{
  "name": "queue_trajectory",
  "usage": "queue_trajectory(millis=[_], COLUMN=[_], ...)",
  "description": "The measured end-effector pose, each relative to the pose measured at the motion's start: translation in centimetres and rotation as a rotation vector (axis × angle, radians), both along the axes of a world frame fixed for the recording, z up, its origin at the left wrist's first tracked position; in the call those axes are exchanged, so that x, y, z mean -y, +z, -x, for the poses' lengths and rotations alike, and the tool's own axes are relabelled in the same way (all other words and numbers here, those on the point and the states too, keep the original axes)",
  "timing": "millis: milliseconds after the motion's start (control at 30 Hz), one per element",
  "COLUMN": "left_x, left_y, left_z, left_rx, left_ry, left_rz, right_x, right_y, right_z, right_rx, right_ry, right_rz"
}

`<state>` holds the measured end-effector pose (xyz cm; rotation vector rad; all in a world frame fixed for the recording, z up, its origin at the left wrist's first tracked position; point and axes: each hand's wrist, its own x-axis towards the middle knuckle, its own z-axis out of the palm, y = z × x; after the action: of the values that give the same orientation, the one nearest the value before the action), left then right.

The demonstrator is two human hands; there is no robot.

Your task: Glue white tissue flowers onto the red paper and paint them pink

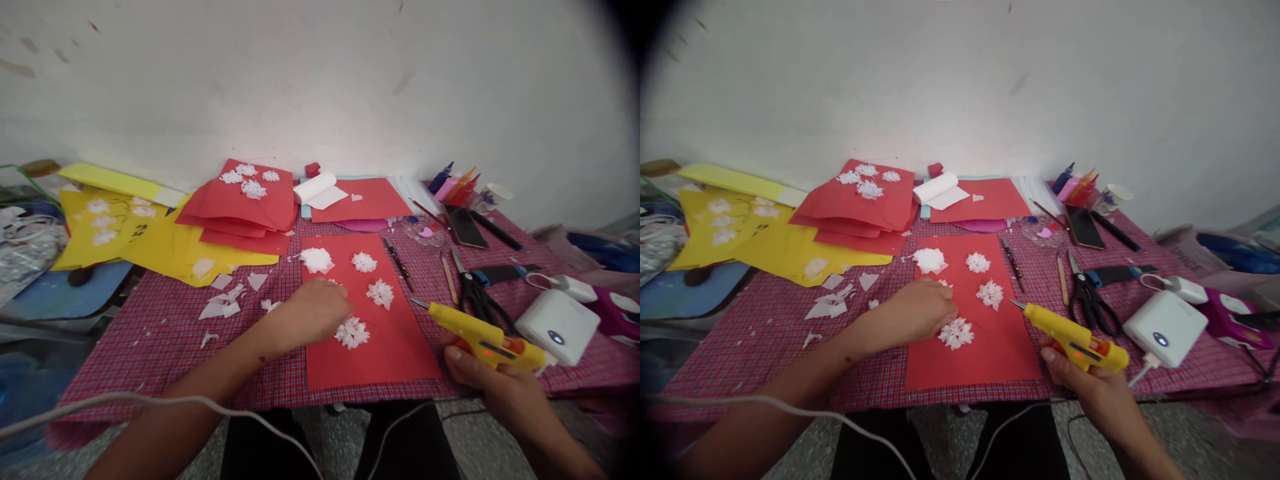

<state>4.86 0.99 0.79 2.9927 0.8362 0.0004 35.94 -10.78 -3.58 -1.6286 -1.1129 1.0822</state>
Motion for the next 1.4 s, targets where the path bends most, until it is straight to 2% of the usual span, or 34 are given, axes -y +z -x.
queue_trajectory(millis=[167, 300, 500, 700, 867, 1100, 1267, 1400], left_x=[0.2, 0.0, -0.2, 0.3, 0.4, -0.1, 0.1, 0.1], left_y=[0.3, 1.2, 2.1, 2.1, 2.2, 2.4, 1.9, 2.0], left_z=[0.2, 1.1, 1.7, 1.5, 1.4, 2.0, 1.9, 1.6], left_rx=[0.043, 0.085, 0.048, 0.034, 0.014, 0.036, 0.039, 0.029], left_ry=[0.018, 0.046, 0.087, 0.034, -0.001, 0.061, 0.027, 0.024], left_rz=[0.044, 0.113, 0.126, 0.148, 0.170, 0.134, 0.169, 0.194], right_x=[0.0, 0.0, 0.0, -0.1, -0.2, 0.1, 0.0, 0.0], right_y=[0.6, 1.3, 1.2, 1.5, 1.4, 1.5, 1.4, 1.5], right_z=[0.4, 1.1, 1.2, 1.5, 1.3, 1.7, 1.7, 1.6], right_rx=[-0.010, -0.021, -0.019, -0.015, -0.022, -0.061, -0.073, -0.074], right_ry=[0.017, 0.024, 0.010, -0.002, 0.051, -0.029, -0.025, -0.021], right_rz=[0.001, -0.018, -0.030, -0.031, -0.024, -0.007, -0.005, -0.016])
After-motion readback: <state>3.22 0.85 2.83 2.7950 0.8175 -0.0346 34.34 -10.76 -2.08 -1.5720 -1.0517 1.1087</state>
